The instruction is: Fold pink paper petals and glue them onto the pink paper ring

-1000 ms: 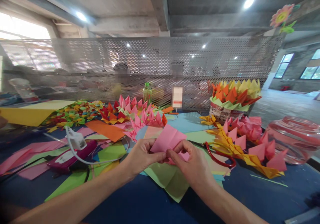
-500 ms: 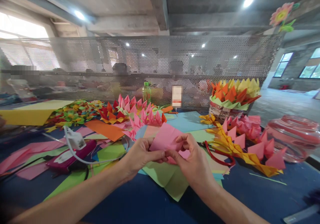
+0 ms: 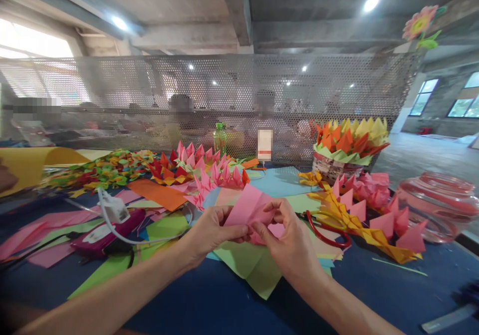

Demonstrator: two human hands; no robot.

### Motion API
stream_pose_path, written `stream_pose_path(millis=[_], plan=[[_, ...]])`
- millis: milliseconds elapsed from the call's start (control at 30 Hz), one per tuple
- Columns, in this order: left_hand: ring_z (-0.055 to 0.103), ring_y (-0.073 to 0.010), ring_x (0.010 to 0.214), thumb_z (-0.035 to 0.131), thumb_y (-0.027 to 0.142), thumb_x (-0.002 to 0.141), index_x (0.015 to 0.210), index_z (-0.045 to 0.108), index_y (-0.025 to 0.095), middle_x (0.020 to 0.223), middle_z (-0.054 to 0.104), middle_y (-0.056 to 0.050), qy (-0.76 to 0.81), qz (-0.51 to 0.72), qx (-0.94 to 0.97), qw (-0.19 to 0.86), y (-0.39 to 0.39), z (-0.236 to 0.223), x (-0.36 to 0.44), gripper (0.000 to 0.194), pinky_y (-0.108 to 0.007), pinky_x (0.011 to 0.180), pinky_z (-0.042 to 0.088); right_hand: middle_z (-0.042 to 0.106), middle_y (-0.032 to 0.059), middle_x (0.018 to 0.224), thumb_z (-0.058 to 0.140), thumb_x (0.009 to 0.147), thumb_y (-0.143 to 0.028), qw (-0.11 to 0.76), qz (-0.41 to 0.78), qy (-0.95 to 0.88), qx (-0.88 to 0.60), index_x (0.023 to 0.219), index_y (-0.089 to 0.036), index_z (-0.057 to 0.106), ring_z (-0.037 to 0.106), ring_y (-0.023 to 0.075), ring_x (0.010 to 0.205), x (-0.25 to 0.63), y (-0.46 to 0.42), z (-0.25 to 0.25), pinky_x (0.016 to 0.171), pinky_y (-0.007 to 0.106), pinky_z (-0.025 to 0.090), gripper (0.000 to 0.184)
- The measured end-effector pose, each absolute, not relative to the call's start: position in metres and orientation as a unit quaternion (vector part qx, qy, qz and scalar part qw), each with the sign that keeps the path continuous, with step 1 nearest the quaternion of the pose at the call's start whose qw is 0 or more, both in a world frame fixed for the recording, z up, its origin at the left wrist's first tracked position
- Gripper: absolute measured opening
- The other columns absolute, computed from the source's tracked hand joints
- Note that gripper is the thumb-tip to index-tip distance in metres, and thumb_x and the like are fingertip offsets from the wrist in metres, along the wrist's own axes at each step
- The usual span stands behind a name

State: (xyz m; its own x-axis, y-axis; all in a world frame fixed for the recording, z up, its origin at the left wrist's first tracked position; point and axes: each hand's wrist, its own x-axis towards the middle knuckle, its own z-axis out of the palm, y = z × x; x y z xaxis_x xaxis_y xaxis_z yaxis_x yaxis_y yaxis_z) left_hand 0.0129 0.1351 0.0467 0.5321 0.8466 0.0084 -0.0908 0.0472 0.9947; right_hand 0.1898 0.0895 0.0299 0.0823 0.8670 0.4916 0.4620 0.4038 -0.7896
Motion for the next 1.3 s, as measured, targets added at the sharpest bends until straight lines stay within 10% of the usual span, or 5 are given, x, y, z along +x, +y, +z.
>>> stream_pose_path(millis=[1300], plan=[[0.058,-0.0107,0.060,0.074,0.018,0.066,0.084,0.064,0.009,0.069,0.066,-0.003,0.299,0.398,0.618,0.609,0.137,0.046,0.013,0.023,-0.022,0.060,0.045,0.066,0.0034,0.078,0.069,0.079,-0.041,0.528,0.189,-0.640,-0.525,0.116,-0.023,0.046,0.067,0.0239,0.077,0.192,0.086,0.039,0.068,0.033,0.052,0.047]])
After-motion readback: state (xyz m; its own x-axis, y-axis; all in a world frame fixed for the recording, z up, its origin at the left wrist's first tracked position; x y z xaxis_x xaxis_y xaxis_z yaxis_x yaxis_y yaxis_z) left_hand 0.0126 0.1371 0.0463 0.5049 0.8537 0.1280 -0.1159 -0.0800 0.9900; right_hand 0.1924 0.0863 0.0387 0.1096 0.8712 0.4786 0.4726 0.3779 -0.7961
